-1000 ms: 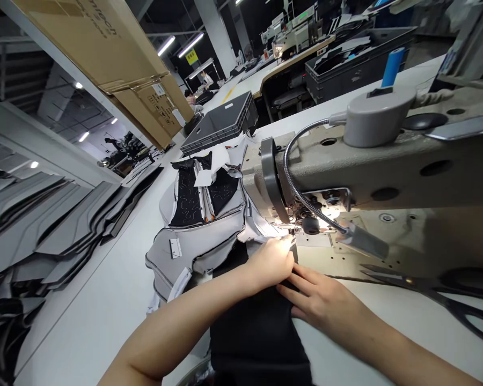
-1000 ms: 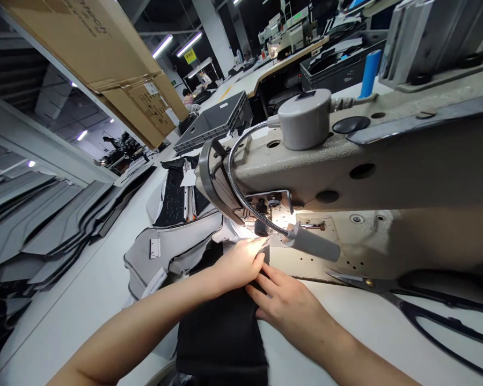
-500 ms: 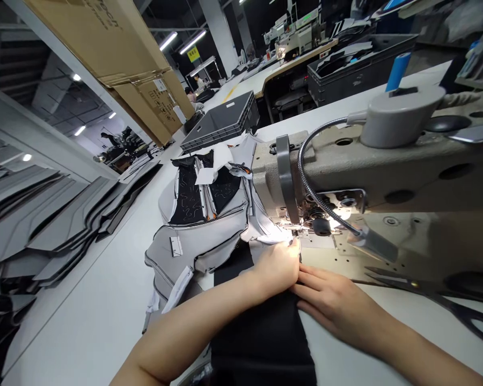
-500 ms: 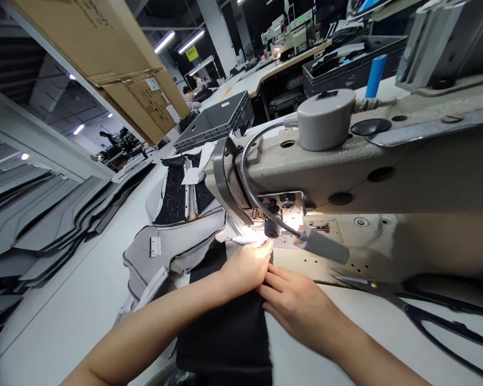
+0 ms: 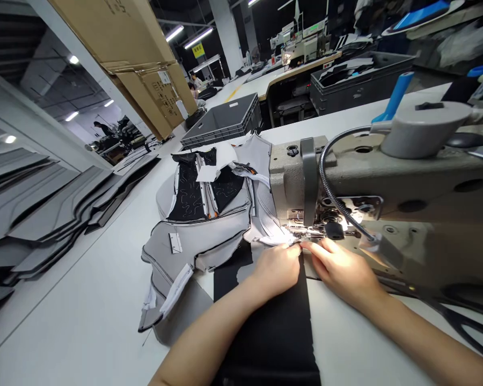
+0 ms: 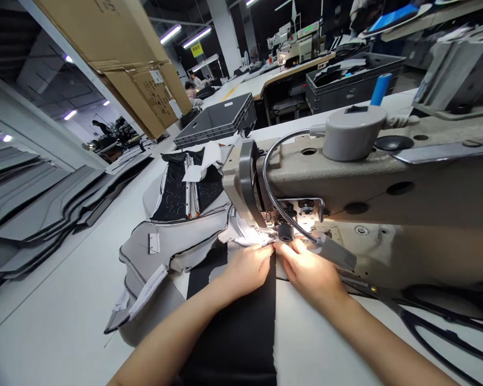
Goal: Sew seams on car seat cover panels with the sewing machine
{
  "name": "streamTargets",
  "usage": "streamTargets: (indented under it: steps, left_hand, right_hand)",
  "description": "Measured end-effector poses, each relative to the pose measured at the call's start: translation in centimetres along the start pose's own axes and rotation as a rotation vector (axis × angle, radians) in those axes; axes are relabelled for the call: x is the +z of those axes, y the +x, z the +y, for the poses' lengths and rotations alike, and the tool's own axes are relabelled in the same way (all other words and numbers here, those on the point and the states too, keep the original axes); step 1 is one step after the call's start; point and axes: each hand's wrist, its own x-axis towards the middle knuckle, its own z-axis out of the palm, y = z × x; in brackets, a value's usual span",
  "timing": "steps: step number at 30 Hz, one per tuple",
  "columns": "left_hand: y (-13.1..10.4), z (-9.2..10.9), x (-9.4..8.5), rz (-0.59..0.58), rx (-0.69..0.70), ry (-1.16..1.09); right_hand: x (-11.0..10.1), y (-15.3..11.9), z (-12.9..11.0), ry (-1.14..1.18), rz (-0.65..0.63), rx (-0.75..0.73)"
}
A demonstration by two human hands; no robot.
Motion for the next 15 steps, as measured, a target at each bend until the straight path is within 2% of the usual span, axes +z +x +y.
streamTargets:
  steps: [4, 11, 15]
  left_hand:
    - [-0.3, 0.0, -0.7, -0.071, 0.031, -0.002]
    - [-0.8, 2.7, -0.6, -0.144, -0.114, 0.114]
    - [-0.6, 2.8, -0.7, -0.163, -0.121, 0.131]
  right_hand:
    - [0.2, 0.4, 0.0, -0.107, -0.041, -0.027]
    - [0.5, 0.2, -0.4, -0.223, -0.037, -0.063]
    - [0.3, 0.3, -0.9, -0.322, -0.037, -0.077]
